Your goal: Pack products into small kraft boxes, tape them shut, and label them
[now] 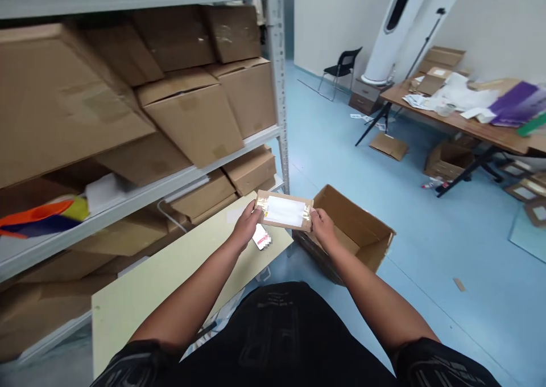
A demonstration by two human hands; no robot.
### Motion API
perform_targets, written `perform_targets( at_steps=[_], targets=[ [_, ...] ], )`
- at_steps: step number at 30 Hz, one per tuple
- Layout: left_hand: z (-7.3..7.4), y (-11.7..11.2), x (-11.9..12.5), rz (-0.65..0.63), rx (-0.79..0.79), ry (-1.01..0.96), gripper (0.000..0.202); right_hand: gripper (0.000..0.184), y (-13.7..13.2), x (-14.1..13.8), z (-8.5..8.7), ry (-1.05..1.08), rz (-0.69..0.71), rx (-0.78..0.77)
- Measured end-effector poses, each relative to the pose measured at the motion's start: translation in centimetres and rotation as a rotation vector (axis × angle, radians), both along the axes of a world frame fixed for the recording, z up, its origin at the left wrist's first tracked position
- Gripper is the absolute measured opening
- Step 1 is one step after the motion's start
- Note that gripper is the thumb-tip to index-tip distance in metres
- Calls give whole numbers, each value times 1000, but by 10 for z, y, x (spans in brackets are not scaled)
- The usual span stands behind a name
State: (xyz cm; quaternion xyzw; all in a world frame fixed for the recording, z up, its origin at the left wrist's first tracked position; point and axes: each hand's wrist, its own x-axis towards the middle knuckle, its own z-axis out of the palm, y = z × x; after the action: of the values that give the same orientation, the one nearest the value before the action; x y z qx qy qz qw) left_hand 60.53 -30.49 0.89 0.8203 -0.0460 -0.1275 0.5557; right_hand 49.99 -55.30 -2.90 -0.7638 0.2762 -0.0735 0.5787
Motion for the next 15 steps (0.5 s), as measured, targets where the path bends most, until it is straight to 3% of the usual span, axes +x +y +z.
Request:
perform_targets(
  at_steps=[4, 8, 12, 15],
  targets=[
    [1, -67, 22, -201, 25, 41, 56, 51, -40, -22, 1, 44, -197, 14],
    [-14, -124, 43, -374, 25, 53, 56, 48, -64, -39, -2, 119, -342, -41],
    [-35, -165, 62, -532, -5, 63, 51, 48, -80, -44, -7, 192, -444, -74],
    [-48, -181, 76, -554, 5, 74, 55, 46, -88, -42, -13, 283, -484, -110]
  ],
)
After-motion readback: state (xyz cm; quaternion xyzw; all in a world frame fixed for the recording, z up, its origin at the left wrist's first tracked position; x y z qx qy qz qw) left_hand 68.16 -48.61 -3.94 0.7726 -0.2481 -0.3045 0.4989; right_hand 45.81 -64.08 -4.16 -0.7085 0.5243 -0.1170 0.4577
